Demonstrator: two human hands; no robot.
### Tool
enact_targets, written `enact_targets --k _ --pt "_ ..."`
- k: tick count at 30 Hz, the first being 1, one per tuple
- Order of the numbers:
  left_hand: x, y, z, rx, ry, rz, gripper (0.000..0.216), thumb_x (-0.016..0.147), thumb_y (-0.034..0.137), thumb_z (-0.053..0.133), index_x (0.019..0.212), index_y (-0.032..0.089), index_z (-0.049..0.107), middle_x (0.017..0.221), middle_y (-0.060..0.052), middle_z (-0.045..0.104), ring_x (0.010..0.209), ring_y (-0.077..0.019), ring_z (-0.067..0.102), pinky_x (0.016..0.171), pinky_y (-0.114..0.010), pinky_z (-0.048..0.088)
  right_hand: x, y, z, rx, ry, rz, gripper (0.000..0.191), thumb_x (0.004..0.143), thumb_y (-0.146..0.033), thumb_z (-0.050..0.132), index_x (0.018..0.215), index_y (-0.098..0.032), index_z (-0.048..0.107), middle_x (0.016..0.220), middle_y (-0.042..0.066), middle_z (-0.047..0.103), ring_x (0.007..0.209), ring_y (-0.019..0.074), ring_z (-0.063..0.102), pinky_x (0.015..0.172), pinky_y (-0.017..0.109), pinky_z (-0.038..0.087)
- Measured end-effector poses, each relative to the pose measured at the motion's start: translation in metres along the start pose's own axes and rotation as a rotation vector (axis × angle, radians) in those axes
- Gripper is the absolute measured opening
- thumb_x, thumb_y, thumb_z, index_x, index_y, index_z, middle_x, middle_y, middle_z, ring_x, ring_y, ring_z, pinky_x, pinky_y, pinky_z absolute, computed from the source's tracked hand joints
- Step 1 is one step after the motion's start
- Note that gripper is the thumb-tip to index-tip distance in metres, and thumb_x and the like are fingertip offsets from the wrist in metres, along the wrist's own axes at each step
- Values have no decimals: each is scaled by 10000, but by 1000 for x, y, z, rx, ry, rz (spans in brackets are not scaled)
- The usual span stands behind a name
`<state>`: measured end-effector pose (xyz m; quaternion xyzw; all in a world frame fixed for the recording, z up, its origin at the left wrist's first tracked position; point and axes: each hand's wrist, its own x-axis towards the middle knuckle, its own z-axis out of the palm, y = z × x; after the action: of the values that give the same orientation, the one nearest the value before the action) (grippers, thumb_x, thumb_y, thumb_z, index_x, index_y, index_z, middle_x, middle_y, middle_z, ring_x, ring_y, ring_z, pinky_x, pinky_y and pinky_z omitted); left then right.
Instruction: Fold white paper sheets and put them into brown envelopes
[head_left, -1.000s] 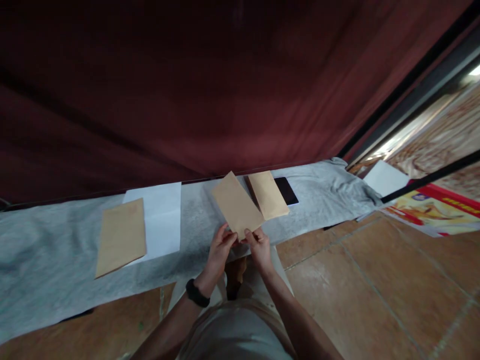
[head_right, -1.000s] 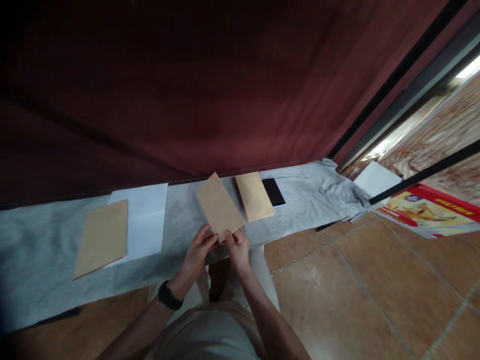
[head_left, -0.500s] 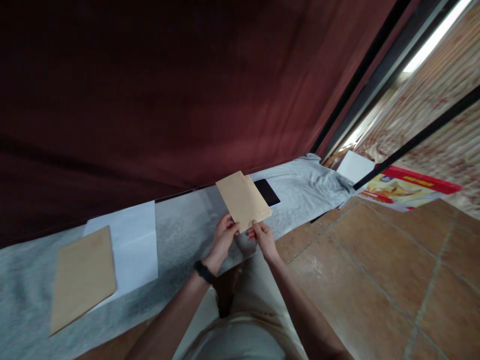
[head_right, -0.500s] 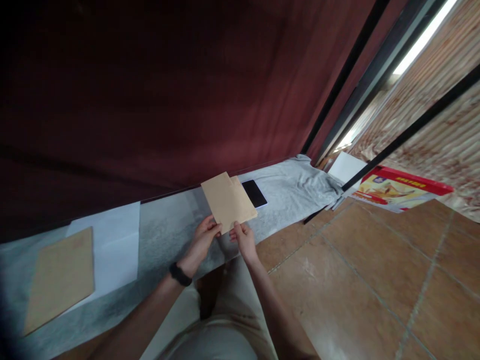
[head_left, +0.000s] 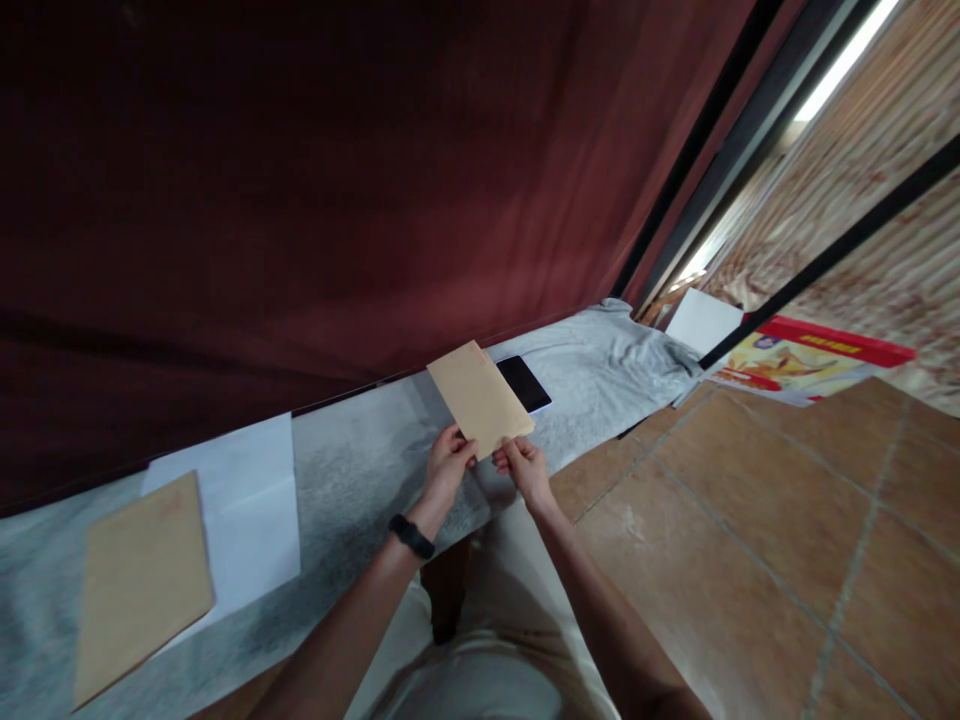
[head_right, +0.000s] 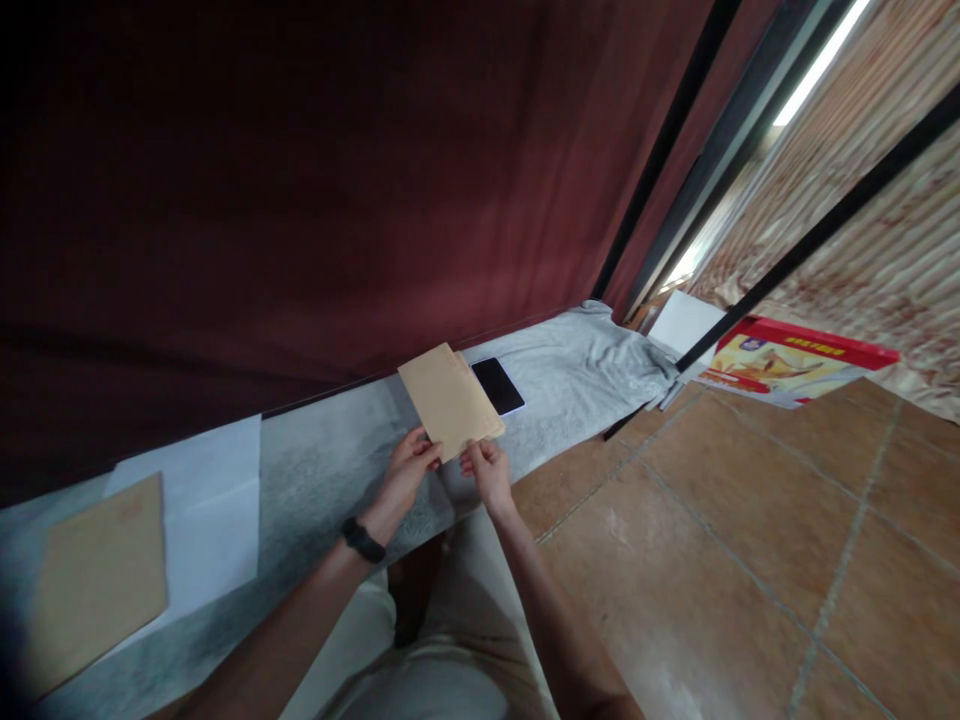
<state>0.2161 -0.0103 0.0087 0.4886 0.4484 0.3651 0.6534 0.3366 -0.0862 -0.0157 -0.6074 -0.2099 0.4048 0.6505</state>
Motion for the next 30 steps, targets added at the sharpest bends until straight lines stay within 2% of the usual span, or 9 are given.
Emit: enact_targets --k 4,10,19,30 --pt "-4 2 -4 -24 6 -5 483 640 255 762 1096 156 634 720 10 671 587 -111 572 571 -230 423 -5 -5 5 -32 -22 -28 492 772 -671 660 646 -196 638 627 26 668 538 132 580 532 257 511" --pt "-1 3 -7 -15 0 -18 542 624 286 782 1129 154 639 731 6 675 580 -108 569 566 -231 424 -5 -3 7 -16 -5 7 507 753 -698 657 645 -204 631 614 33 668 529 141 578 511 258 508" --pt "18 3 10 15 -13 -19 583 601 317 821 1120 133 629 698 11 661 565 -108 558 541 -229 410 13 0 -6 36 10 33 495 724 -683 699 688 -194 638 649 17 676 522 117 572 496 229 500" --pt "23 -7 13 37 -5 -35 507 579 302 821 1032 153 647 666 18 653 539 -102 545 515 -217 386 14 7 -16 35 -7 91 424 722 -607 705 714 -185 663 638 5 675 499 100 557 473 206 497"
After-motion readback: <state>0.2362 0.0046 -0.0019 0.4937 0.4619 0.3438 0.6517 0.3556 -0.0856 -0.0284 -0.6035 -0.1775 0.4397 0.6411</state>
